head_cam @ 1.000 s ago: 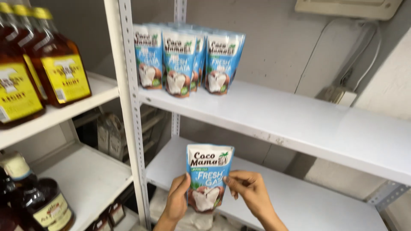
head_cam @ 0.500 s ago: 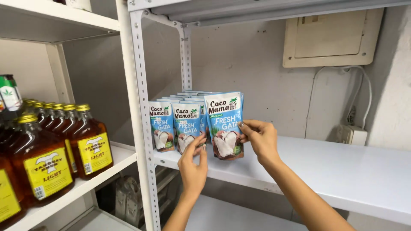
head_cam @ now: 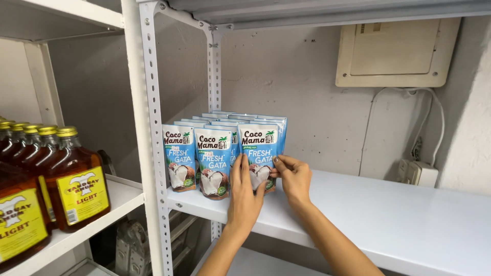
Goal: The person repeatedly picks up packets of Coco Mama Fresh Gata from a white basket on the floor, wipes them with a cloth, and places them in a row on a white metal shelf. The person also handles a barcode scanner during the process.
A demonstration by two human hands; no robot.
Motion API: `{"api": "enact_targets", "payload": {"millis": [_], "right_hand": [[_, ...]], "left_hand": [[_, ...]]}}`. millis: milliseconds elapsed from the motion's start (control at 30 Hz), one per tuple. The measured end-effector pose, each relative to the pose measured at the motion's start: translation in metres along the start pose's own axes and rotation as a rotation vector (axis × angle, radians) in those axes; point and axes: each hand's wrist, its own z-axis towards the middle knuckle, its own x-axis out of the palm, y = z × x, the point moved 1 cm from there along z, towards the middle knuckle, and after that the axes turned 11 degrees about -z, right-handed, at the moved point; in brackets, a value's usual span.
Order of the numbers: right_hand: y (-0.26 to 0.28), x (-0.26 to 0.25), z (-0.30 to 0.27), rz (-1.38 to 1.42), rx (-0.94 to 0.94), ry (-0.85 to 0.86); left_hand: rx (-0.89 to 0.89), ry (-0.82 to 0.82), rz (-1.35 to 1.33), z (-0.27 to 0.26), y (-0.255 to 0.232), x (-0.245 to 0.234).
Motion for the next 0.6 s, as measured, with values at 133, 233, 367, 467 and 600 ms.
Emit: {"api": "enact_targets", "payload": {"millis": [133,233,367,467,600], "right_hand": [[-0.014,0.001,0.004,0.051,0.074,0.061],[-0.020,0.001,0.002,0.078,0.119,0.122],[-0.020,-0.004,0.005,0.070,0.162,0.214],[0.015,-0.004,-0.013,-0.143,0.167,0.246],[0.016,-0.003,-0.019,-0.364,0.165,0.325]], "left_hand": [[-0.094,0.062,0.019,-0.002,0.002,0.001],[-0.126,0.070,0.036,-0.005,0.002,-0.001],[-0.124,0.049,0.041,-0.006,-0.001,-0.001],[-0.107,0.069,0.016,-0.007,-0.001,-0.002],[-0.133,0.063,0.006,-0.009,0.002,-0.003]]}}
